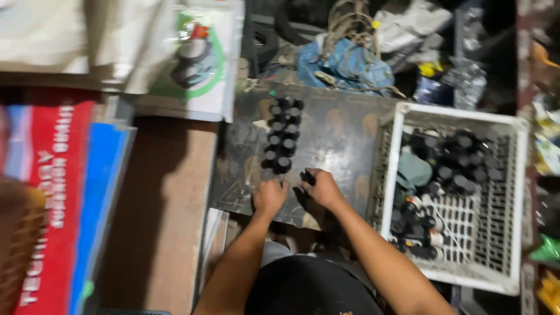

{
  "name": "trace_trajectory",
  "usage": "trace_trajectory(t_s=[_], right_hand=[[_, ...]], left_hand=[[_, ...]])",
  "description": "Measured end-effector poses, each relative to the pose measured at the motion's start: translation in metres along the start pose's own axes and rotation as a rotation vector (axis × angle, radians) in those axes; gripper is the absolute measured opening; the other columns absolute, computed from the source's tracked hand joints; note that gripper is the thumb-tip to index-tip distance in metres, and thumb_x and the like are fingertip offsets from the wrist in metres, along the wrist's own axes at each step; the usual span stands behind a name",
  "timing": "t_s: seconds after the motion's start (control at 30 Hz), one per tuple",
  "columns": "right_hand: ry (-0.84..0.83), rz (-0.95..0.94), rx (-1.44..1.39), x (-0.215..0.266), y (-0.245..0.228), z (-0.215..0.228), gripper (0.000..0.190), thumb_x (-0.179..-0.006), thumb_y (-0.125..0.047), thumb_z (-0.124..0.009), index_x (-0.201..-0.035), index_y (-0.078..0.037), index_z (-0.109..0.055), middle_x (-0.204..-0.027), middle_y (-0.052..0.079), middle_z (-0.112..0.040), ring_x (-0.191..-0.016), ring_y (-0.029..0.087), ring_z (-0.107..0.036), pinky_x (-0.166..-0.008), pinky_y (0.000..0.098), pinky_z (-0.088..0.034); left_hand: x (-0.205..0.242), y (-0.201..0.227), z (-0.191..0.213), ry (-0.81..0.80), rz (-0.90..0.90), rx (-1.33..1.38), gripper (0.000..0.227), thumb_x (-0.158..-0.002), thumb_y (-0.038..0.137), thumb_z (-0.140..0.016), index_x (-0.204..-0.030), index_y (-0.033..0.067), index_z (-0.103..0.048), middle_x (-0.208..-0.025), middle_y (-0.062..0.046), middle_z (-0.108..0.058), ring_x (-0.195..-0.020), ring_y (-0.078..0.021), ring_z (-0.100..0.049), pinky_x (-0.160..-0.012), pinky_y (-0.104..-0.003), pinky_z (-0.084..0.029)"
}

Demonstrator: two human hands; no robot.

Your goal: The person retrieves a white plastic crate filled with small black bottles from a shelf and places it on a workbench. They then pick up the bottles one by one and arrange them in neat rows on the surface of the workbench.

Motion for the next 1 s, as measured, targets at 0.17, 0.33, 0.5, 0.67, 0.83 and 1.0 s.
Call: trace_trajectory(t_s=[0.17,0.33,0.5,0.67,0.83,1.0], right_hand=[[0.411,0.007,-0.230,0.067,0.021,0.092,0.032,-0.087,-0.010,-0.075,-0.119,-0.008,-0.077,-0.105,0.021,-0.076,-0.101,0.040,-0.071,-0.084,0.0463,-0.059],[0.641,-0.081,-0.302,0.121,0.105,0.148,0.021,-0.088,-0.016,-0.077,-0.109,-0.017,-0.081,-0.083,0.009,-0.077,-0.079,0.016,-0.069,-0.071,0.0316,-0.057],[0.722,-0.108,-0.264,0.171,0.152,0.196,0.023,-0.090,-0.004,-0.068,-0.108,-0.012,-0.080,-0.093,0.013,-0.078,-0.088,0.025,-0.073,-0.076,0.0365,-0.058],[0.354,-0.206,0.197,0.181,0.222,0.196,0.052,-0.082,0.004,-0.062,-0.128,-0.018,-0.073,-0.125,0.016,-0.070,-0.127,0.038,-0.061,-0.112,0.0458,-0.044],[0.079,-0.273,0.376,0.173,0.252,0.169,0.065,-0.083,0.001,-0.066,-0.144,-0.022,-0.061,-0.154,0.017,-0.050,-0.150,0.037,-0.036,-0.110,0.0557,-0.040],[0.218,-0.191,0.288,0.154,0.288,0.166,0.041,-0.084,-0.007,-0.075,-0.123,-0.019,-0.073,-0.132,0.010,-0.067,-0.135,0.033,-0.055,-0.104,0.0547,-0.051]], left_hand=[[0.046,0.088,-0.026,0.087,-0.502,0.090,0.041,-0.097,0.042,-0.059,-0.076,0.0089,-0.072,-0.070,-0.016,-0.071,-0.074,-0.0392,-0.073,-0.065,-0.049,-0.058],[0.094,0.190,-0.040,0.206,-0.874,0.271,0.037,-0.094,0.034,-0.066,-0.064,0.0131,-0.059,-0.059,-0.013,-0.063,-0.063,-0.0343,-0.069,-0.054,-0.040,-0.054],[0.145,0.266,-0.072,0.179,-1.183,0.107,0.024,-0.073,0.025,-0.074,-0.092,0.0113,-0.073,-0.091,-0.008,-0.071,-0.095,-0.0293,-0.067,-0.078,-0.040,-0.056],[0.146,0.282,-0.125,-0.115,-0.975,-0.424,0.043,-0.074,0.021,-0.077,-0.116,0.0278,-0.076,-0.147,-0.012,-0.050,-0.140,-0.0392,-0.037,-0.107,-0.066,-0.030],[0.154,0.278,-0.135,0.003,-0.949,-0.552,0.036,-0.084,0.022,-0.076,-0.118,0.0330,-0.074,-0.150,-0.007,-0.046,-0.142,-0.0352,-0.035,-0.111,-0.066,-0.023],[0.167,0.285,-0.144,0.015,-1.010,-0.610,0.049,-0.079,0.036,-0.082,-0.127,0.0393,-0.069,-0.147,-0.002,-0.050,-0.139,-0.0287,-0.039,-0.110,-0.059,-0.028]])
Point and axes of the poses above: each hand's wrist, its own x-axis away from the middle knuckle, its own z-axis out of the back of the hand, y = z × x, the point moved 5 cm from there along -x, towards the middle knuckle
